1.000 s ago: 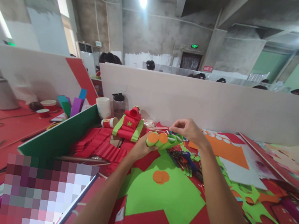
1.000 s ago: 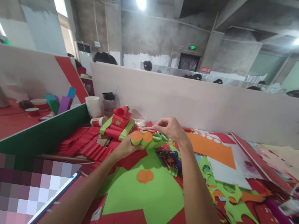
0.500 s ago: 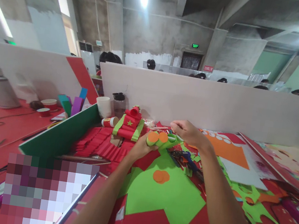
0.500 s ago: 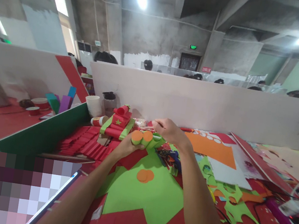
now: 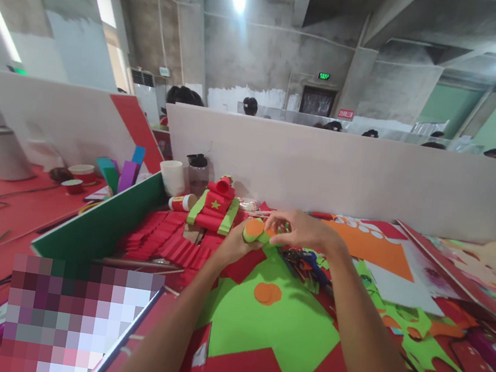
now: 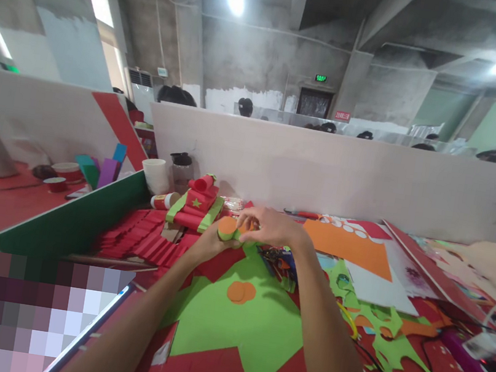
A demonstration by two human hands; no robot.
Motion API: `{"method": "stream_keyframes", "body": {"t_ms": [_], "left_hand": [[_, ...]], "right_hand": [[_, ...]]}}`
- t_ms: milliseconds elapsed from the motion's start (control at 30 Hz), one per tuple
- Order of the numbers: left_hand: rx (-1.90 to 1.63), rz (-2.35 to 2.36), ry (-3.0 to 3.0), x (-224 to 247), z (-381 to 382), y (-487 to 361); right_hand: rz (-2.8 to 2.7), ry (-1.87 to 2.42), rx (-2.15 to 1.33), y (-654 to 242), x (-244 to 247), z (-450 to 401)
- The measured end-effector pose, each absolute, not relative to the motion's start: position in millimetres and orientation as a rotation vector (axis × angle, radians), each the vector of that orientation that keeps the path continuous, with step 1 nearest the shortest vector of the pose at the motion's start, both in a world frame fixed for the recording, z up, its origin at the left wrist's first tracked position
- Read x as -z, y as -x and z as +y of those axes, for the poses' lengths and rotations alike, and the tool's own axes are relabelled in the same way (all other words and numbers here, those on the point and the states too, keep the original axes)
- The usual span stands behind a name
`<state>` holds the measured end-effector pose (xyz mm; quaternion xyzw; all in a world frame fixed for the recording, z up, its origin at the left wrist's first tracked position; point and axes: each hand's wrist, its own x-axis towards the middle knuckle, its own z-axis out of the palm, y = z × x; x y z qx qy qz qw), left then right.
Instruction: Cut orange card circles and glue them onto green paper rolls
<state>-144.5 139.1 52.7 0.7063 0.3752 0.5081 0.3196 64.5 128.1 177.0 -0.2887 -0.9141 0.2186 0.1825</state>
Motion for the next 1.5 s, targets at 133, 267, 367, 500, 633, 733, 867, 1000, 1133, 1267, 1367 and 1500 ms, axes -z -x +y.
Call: {"method": "stream_keyframes", "body": {"t_ms": [133, 267, 367, 500, 633, 733, 867, 1000, 1133, 1267, 1367, 1500], "left_hand": [[-1.362, 0.978, -1.863, -54, 139, 145], [-1.347, 0.981, -1.857, -52, 141, 145], [-1.328, 1.000, -1.861, -50, 142, 146], [-1.334, 0.996, -1.888, -51, 142, 146], [-1.367, 0.981, -1.893, -50, 143, 146], [-1.350, 0.981, -1.889, -49, 143, 146], [-1.360, 0.988, -1.841, -49, 143, 147], [-1.396, 0.987, -1.776, -49, 143, 148], [-1.443, 0.966, -1.761, -49, 146, 152], [-1.579, 0.951, -1.751, -56, 145, 158], [-1.621, 0.937, -1.738, -66, 140, 162], [-1.622, 0.945, -1.756, -72, 137, 167]], "right_hand": [[-2.408, 0.827, -0.442, -60, -166, 140], [-2.455, 0.901, -0.491, -59, -154, 151], [-2.452, 0.962, -0.548, -59, -151, 152], [-2.451, 0.995, -0.518, -58, -150, 151], [-2.471, 0.997, -0.496, -56, -149, 152], [-2.507, 0.964, -0.522, -58, -150, 152], [-2.576, 0.958, -0.557, -75, -155, 152], [-2.595, 1.100, -0.466, -93, -157, 155], [-2.604, 1.160, -0.313, -91, -152, 161], [-2.522, 1.134, -0.139, -80, -144, 166], [-2.510, 1.086, -0.129, -74, -140, 167], [-2.549, 0.977, -0.194, -73, -136, 168]]}}
